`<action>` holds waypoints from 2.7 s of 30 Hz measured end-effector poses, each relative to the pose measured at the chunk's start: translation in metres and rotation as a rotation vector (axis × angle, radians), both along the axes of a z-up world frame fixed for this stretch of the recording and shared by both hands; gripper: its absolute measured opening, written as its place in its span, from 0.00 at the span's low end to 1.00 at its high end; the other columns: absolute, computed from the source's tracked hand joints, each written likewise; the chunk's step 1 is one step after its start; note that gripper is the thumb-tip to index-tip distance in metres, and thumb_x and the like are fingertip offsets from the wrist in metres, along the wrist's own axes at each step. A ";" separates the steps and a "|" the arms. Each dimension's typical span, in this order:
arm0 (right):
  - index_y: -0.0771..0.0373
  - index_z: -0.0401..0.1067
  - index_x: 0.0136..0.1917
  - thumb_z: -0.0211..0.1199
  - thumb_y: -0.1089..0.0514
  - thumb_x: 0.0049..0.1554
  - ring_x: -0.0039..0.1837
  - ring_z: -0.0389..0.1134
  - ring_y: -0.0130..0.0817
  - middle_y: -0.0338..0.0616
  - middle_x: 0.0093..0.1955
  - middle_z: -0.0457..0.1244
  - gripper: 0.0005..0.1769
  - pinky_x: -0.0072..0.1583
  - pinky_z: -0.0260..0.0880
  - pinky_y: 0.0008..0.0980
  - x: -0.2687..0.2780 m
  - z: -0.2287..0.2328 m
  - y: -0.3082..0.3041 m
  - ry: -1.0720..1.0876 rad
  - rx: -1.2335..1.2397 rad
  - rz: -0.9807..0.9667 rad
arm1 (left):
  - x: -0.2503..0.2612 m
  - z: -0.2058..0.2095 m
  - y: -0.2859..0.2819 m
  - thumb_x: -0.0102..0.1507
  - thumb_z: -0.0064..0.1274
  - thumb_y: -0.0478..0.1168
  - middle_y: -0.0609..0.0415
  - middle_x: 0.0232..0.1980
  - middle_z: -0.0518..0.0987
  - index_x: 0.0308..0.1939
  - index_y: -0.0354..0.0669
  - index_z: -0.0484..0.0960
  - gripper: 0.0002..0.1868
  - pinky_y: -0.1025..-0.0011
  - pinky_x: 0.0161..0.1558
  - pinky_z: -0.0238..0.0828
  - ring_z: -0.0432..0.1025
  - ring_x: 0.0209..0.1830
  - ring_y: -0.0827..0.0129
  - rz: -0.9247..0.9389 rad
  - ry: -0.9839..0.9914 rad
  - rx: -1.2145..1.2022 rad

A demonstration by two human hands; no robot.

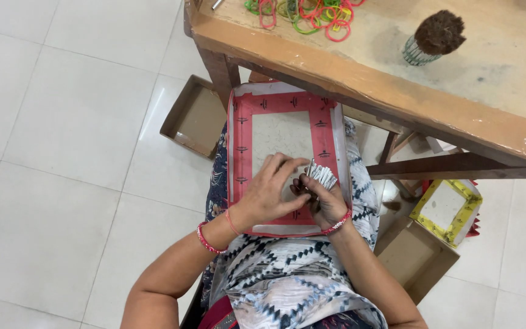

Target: Assembling and bundling dark fiber bundles with metal components using rubber bands.

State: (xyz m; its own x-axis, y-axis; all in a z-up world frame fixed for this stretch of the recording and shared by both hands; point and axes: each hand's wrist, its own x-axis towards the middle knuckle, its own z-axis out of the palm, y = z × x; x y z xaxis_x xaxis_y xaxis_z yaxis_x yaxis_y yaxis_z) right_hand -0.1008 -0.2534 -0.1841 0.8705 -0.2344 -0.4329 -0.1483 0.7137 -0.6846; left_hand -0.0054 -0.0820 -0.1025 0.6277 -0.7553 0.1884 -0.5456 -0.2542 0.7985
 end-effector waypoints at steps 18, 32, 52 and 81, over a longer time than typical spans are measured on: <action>0.55 0.69 0.61 0.63 0.63 0.54 0.56 0.73 0.33 0.38 0.54 0.69 0.21 0.55 0.77 0.34 -0.015 -0.013 -0.004 0.060 0.090 0.255 | 0.003 -0.016 -0.014 0.53 0.69 0.47 0.49 0.65 0.77 0.67 0.45 0.73 0.39 0.56 0.70 0.69 0.71 0.66 0.52 -0.355 -0.208 -0.155; 0.70 0.81 0.48 0.72 0.60 0.54 0.41 0.71 0.33 0.47 0.40 0.71 0.12 0.46 0.71 0.32 -0.061 -0.024 -0.071 0.141 -0.504 -0.074 | 0.021 -0.127 0.112 0.61 0.56 0.40 0.31 0.51 0.79 0.62 0.35 0.69 0.27 0.51 0.52 0.72 0.73 0.52 0.37 0.510 0.090 0.180; 0.67 0.77 0.50 0.71 0.61 0.54 0.41 0.69 0.30 0.40 0.39 0.68 0.11 0.46 0.73 0.31 0.019 0.030 -0.075 -0.070 -0.326 -0.051 | 0.084 0.059 0.190 0.63 0.48 0.33 0.40 0.47 0.82 0.79 0.47 0.59 0.39 0.57 0.32 0.78 0.79 0.30 0.49 0.813 -0.547 0.247; 0.63 0.68 0.53 0.68 0.73 0.49 0.55 0.70 0.55 0.52 0.54 0.65 0.20 0.53 0.72 0.48 0.350 0.225 -0.220 -0.627 -2.370 -0.086 | 0.313 0.099 0.110 0.69 0.43 0.37 0.49 0.62 0.73 0.71 0.34 0.62 0.27 0.64 0.61 0.74 0.72 0.60 0.64 0.714 0.451 -1.378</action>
State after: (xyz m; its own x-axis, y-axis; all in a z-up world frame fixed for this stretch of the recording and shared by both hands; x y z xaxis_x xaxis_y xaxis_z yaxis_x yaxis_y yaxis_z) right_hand 0.2492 -0.4730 0.0413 0.7042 0.2428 0.6672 0.2672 -0.9612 0.0678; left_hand 0.3072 0.0282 -0.0031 0.9481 0.2784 0.1538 -0.3063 0.6688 0.6774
